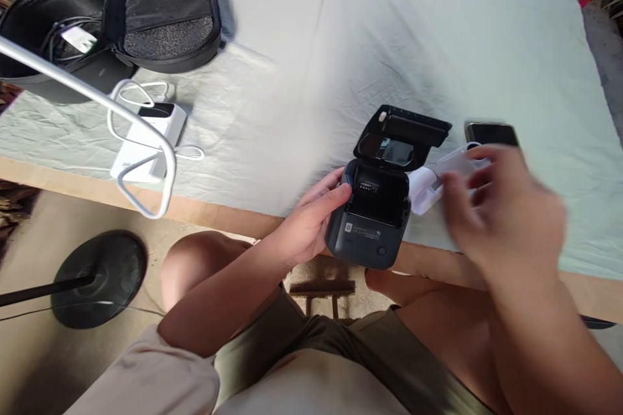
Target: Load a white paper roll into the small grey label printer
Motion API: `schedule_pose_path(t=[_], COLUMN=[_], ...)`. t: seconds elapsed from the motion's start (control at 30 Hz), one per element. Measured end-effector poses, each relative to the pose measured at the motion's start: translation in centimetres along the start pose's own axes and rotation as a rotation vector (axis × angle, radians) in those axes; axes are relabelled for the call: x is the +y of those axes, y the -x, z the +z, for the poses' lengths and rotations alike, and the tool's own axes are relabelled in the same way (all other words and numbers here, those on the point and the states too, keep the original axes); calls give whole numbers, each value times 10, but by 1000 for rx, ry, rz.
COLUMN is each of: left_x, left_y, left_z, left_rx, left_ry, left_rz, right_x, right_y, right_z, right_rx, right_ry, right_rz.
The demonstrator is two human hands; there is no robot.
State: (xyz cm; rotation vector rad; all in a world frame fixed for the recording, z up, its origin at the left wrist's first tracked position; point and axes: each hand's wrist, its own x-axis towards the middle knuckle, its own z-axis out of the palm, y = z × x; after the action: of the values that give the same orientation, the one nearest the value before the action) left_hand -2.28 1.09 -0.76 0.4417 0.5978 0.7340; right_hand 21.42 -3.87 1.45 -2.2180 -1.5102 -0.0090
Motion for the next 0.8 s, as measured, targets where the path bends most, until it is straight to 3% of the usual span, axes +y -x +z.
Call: schedule_pose_path(t=[0.07, 0.13, 0.37, 0.5, 0.67, 0.8], left_x=[0, -1, -2, -1, -1, 0], left_y=[0, 1, -2, -4, -3, -3], left_z=[1, 2, 1, 0, 0, 2], left_rx=[21, 41, 62, 86, 80, 90], left_ry=[-21, -29, 15, 38, 27, 27], left_rz=[5, 21, 20, 31, 33, 43], right_x=[-11, -14, -5, -4, 3, 0], right_y=[10, 13, 8, 8, 4, 1], right_z=[5, 13, 23, 25, 35, 38], right_rx=[-168, -236, -125, -150, -181, -177], right_ry=[49, 47, 13, -58, -373, -294], right_rz=[-36, -73, -90, -36, 8, -89])
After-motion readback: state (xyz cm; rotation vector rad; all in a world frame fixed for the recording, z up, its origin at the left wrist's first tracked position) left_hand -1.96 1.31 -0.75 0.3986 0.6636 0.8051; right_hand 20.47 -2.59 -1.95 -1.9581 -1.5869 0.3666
